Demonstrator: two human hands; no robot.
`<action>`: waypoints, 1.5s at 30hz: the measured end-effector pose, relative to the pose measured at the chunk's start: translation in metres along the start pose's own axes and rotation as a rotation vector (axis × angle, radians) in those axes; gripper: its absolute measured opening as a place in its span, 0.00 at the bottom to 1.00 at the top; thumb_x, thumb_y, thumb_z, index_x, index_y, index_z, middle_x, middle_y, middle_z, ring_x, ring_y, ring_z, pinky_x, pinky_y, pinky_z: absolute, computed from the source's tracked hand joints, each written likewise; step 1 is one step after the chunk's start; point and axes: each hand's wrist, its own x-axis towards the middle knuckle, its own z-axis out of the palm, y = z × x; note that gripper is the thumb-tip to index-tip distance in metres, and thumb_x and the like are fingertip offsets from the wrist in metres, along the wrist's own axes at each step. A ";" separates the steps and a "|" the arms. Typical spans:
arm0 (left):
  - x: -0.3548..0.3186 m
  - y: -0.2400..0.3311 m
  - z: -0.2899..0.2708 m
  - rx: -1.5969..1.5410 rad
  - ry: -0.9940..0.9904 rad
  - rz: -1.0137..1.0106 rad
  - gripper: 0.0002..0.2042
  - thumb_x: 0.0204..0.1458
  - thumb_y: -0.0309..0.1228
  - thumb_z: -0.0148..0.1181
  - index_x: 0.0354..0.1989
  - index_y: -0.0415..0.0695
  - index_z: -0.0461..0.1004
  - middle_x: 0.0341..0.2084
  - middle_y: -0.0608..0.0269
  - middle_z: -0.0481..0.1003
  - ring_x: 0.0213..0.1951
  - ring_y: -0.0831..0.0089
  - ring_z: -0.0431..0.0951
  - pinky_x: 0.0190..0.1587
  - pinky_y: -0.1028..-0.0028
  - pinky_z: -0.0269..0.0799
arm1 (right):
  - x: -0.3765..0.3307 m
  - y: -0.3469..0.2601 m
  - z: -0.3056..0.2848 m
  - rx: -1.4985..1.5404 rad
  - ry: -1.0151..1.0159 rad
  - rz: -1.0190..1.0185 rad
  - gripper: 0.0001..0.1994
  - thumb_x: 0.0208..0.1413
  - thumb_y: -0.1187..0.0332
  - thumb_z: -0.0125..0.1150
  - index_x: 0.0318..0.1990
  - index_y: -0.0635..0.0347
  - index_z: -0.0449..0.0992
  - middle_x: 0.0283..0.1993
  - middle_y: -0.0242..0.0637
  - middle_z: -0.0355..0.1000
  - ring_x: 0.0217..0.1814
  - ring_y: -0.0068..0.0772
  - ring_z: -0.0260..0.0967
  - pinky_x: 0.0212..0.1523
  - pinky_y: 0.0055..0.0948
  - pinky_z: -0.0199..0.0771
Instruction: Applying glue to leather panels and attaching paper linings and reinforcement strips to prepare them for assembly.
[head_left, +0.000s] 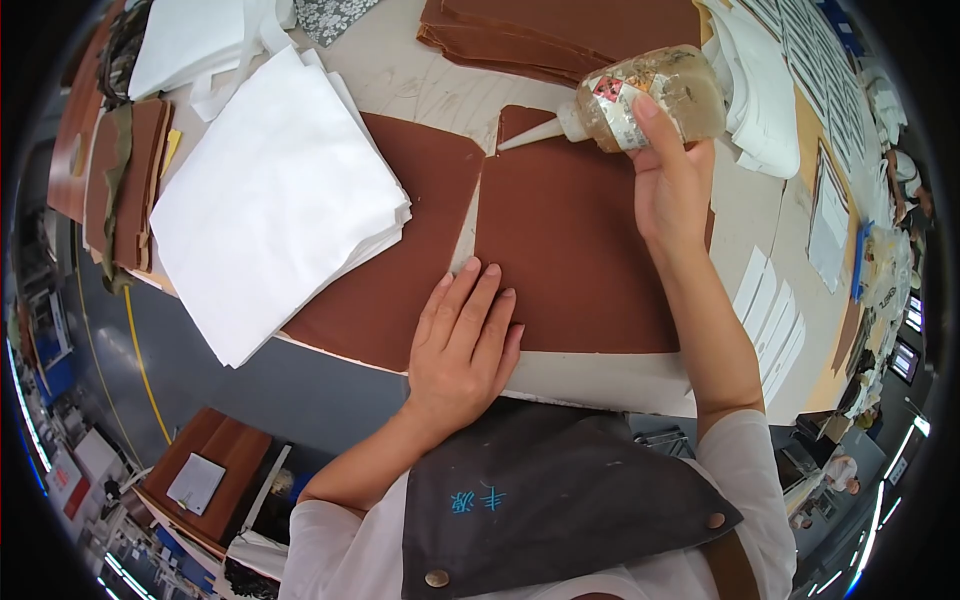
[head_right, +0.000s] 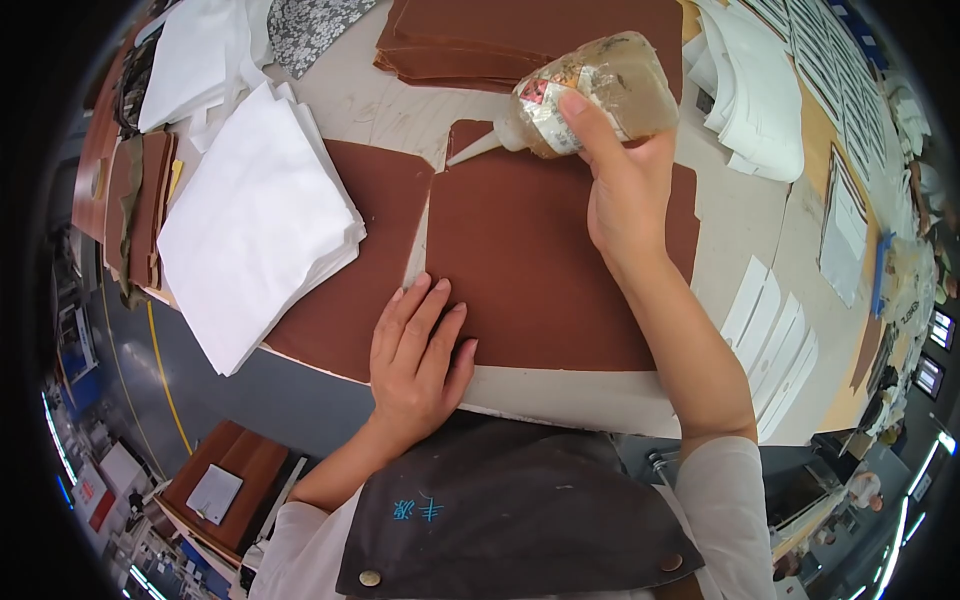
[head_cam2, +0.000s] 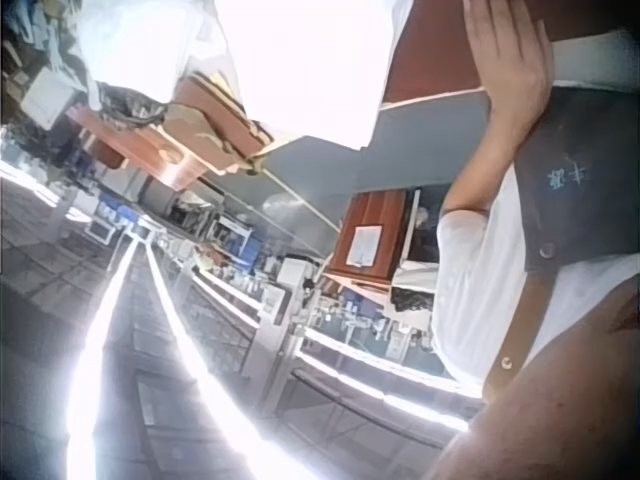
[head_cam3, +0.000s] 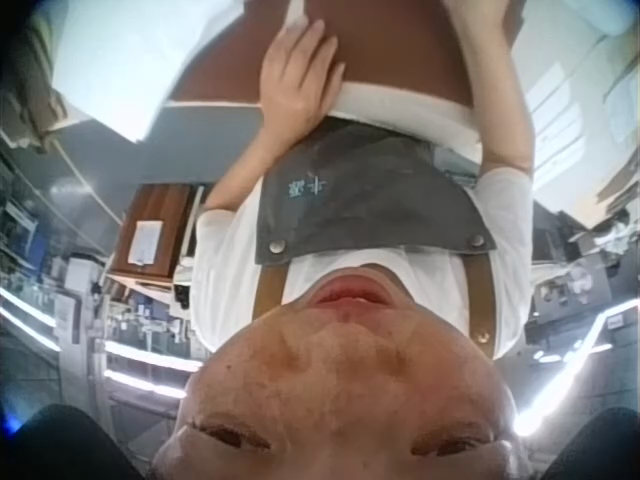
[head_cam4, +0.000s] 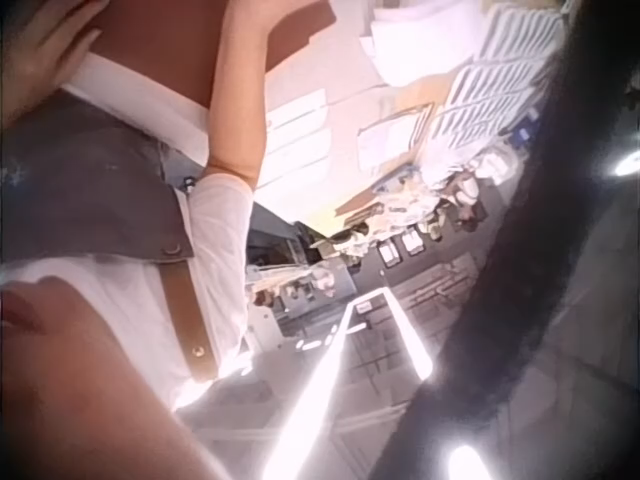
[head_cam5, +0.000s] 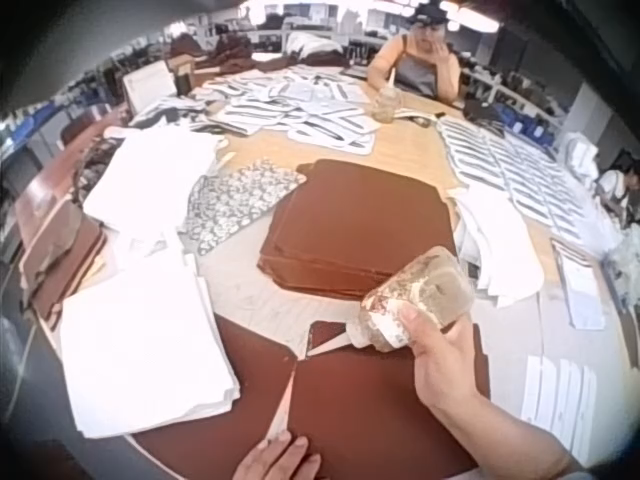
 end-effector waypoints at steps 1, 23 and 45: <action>0.000 0.000 0.000 0.001 -0.001 -0.001 0.17 0.39 0.24 0.65 0.41 0.36 0.77 0.51 0.50 0.72 0.57 0.52 0.70 0.57 0.55 0.65 | -0.004 -0.001 0.001 -0.002 0.011 0.020 0.14 0.52 0.71 0.65 0.46 0.63 0.71 0.42 0.33 0.73 0.43 0.21 0.71 0.42 0.23 0.72; -0.015 -0.021 -0.009 -0.496 0.308 -0.174 0.12 0.55 0.17 0.46 0.47 0.32 0.70 0.47 0.47 0.70 0.55 0.53 0.70 0.58 0.60 0.63 | -0.055 -0.006 -0.001 0.000 -0.069 0.227 0.20 0.49 0.74 0.67 0.50 0.65 0.69 0.45 0.37 0.73 0.48 0.27 0.71 0.52 0.30 0.69; -0.008 -0.022 -0.006 -0.277 0.334 -0.047 0.14 0.38 0.12 0.52 0.34 0.37 0.78 0.41 0.55 0.75 0.51 0.52 0.70 0.52 0.59 0.68 | -0.121 -0.039 -0.008 -0.315 -0.277 0.120 0.40 0.42 0.73 0.73 0.61 0.66 0.52 0.52 0.43 0.66 0.55 0.33 0.67 0.54 0.33 0.70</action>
